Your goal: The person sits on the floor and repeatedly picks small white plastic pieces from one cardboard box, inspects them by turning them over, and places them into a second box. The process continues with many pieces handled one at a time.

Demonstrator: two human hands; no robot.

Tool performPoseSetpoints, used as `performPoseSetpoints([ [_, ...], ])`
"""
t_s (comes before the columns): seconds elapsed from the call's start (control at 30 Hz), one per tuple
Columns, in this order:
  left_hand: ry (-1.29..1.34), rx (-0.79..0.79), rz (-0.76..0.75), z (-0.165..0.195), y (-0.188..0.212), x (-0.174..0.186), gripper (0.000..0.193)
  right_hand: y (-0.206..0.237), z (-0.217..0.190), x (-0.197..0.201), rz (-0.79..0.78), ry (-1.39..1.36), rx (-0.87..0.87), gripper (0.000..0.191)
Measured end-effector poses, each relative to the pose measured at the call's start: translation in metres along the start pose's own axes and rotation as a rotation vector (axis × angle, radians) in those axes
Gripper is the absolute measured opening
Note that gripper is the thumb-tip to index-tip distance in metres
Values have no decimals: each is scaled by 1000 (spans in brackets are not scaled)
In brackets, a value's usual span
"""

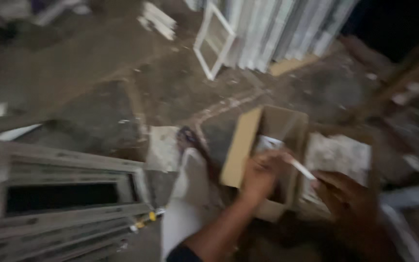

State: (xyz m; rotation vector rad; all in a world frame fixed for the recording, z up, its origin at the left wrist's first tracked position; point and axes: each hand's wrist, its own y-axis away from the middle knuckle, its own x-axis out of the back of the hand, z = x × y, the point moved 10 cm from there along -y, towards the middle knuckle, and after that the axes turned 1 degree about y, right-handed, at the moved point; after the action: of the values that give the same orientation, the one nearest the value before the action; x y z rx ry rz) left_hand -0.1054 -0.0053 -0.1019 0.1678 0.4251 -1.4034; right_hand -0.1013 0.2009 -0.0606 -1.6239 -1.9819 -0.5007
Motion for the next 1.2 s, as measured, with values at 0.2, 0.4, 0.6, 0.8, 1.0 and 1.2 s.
performPoseSetpoints([
  [0.2,129,234,173,1,7,15,26,-5,11,-11,-158,-421,-68,29],
  [0.4,119,273,193,25,10,2,28,1,4,-5,-84,-521,-101,28],
  [0.6,138,245,167,20,11,-2,28,-1,1,1,-11,-519,-63,25],
  [0.8,123,264,201,18,11,0,30,-6,5,-2,-48,-523,-85,32],
  [1.0,105,315,152,19,11,-6,33,-5,2,3,-27,-547,19,28],
  [1.2,-12,257,106,23,8,-3,31,-3,-15,20,99,-370,200,23],
])
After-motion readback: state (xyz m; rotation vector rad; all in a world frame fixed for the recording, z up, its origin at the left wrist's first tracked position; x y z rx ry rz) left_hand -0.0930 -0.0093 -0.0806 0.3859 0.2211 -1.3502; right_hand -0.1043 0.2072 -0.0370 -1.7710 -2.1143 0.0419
